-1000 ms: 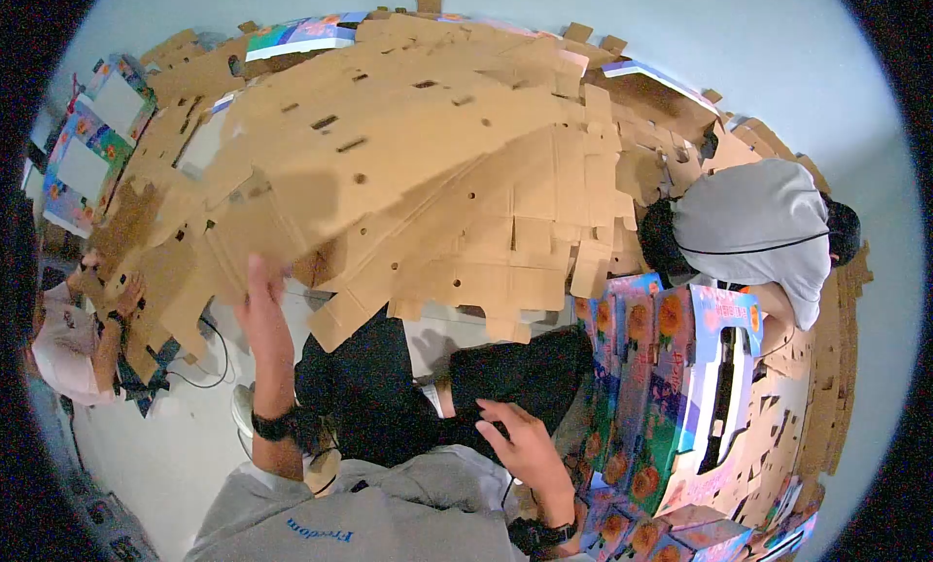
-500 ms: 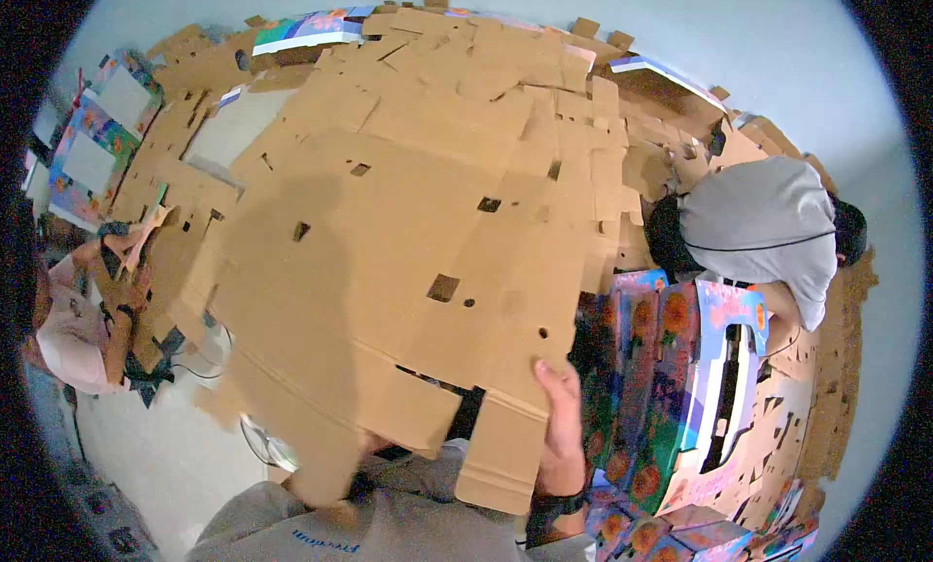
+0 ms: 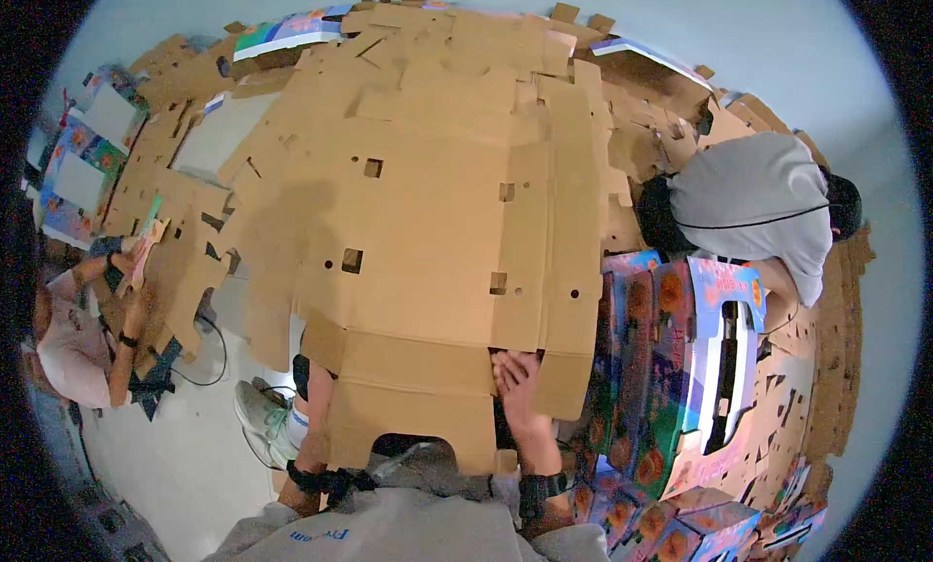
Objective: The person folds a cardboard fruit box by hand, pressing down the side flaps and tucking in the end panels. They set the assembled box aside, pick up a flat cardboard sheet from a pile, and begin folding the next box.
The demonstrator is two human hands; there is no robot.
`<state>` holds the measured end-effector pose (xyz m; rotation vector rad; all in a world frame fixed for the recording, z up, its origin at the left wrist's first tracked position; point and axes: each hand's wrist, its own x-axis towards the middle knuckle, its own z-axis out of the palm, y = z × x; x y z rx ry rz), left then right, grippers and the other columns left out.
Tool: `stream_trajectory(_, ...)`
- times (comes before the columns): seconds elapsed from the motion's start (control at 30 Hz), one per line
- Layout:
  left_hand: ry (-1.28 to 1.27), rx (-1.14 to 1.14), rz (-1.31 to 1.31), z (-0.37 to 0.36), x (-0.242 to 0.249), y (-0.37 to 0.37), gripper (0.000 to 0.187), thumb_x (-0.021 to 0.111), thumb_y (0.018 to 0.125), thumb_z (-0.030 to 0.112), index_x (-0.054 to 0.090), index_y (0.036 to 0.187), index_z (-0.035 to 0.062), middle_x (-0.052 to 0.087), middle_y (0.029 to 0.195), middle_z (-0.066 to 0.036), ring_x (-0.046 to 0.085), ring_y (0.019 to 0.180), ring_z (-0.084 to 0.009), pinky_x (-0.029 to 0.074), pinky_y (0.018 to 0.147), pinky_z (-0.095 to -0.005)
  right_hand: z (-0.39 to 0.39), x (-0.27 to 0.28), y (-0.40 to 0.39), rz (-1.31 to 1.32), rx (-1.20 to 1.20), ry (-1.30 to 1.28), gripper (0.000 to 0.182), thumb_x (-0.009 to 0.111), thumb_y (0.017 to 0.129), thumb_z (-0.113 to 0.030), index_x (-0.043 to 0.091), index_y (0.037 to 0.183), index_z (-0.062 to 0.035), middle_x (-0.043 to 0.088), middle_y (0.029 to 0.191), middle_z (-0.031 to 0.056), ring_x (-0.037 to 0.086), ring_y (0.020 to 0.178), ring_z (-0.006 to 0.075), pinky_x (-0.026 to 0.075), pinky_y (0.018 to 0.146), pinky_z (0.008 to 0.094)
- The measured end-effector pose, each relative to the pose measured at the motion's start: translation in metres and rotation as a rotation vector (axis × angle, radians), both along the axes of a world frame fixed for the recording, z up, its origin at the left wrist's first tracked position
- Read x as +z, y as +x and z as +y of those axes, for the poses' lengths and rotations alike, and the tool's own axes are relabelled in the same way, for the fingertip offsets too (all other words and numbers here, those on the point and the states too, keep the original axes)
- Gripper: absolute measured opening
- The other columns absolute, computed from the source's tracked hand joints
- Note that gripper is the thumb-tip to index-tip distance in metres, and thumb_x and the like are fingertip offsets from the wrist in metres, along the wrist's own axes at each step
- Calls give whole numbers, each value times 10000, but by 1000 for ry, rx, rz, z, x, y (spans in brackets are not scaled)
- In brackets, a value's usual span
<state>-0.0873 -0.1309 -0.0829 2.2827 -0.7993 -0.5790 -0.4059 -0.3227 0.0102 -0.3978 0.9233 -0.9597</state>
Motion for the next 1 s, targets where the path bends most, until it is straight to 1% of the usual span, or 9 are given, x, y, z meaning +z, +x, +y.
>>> stream_trajectory(0.13,-50,-66,-12,-25,88,-28,730,702,961,261,359,1559,22,473,1484,-307,507,1341,-467,481,1067,-458,8,-63,-32,750,166,-188,349,609,1051,-247,626,1298,-1,691,1201,101,650,1170,225,492,1021,329)
stream_trajectory(0.17,-63,-98,-44,-29,101,-31,750,703,961,256,338,1569,11,456,1504,-314,488,1363,-476,468,1091,-455,5,-58,-35,707,174,-173,310,658,1034,-263,658,1251,-42,697,949,48,673,899,166,516,779,292)
stream_trajectory(0.27,-187,-254,-201,-31,99,-34,717,678,979,197,333,1568,-22,451,1539,-297,468,1393,-471,434,1143,-442,-7,-23,-31,135,175,405,281,688,1007,-193,663,1244,-45,695,950,44,657,884,129,515,747,283)
stream_trajectory(0.43,-280,-298,128,-41,140,-24,509,648,966,88,549,1462,32,494,1548,-243,504,1395,-430,442,1142,-447,6,40,-26,370,182,62,639,631,1051,-321,342,1577,-103,614,1402,114,658,1192,261,548,945,366)
stream_trajectory(0.57,-311,-605,-242,-30,172,-20,398,694,893,106,705,1288,151,540,1526,-199,578,1334,-403,483,1101,-448,4,86,-27,-174,400,-80,623,577,1093,-355,338,1600,-84,617,1399,105,655,1199,237,513,1001,344)
stream_trajectory(0.7,-356,-754,-349,-19,181,-12,366,717,847,128,726,1212,168,578,1491,-173,615,1289,-390,521,1054,-444,-9,86,-36,431,617,-366,458,558,1096,-358,606,1431,-49,733,1095,83,662,970,112,532,884,301)
stream_trajectory(0.8,-209,-758,-92,-6,177,-7,344,719,837,151,726,1181,154,634,1390,-156,634,1244,-380,543,1023,-458,-8,110,-32,882,953,-413,431,527,1101,-323,606,1410,-33,743,969,95,656,891,91,536,814,296)
stream_trajectory(0.93,-35,-791,-91,0,163,-5,399,743,815,256,726,1204,170,635,1346,-175,632,1232,-390,539,1029,-471,15,48,-42,856,945,-619,417,521,1079,-285,559,1415,-41,707,883,195,699,828,319,548,835,399)
stream_trajectory(1.0,-72,-782,-244,6,143,-9,422,746,811,275,721,1220,175,626,1358,-189,628,1239,-392,537,1030,-473,17,26,-52,917,895,-686,388,543,1045,-150,557,1425,-73,678,1035,217,667,992,403,523,943,417)
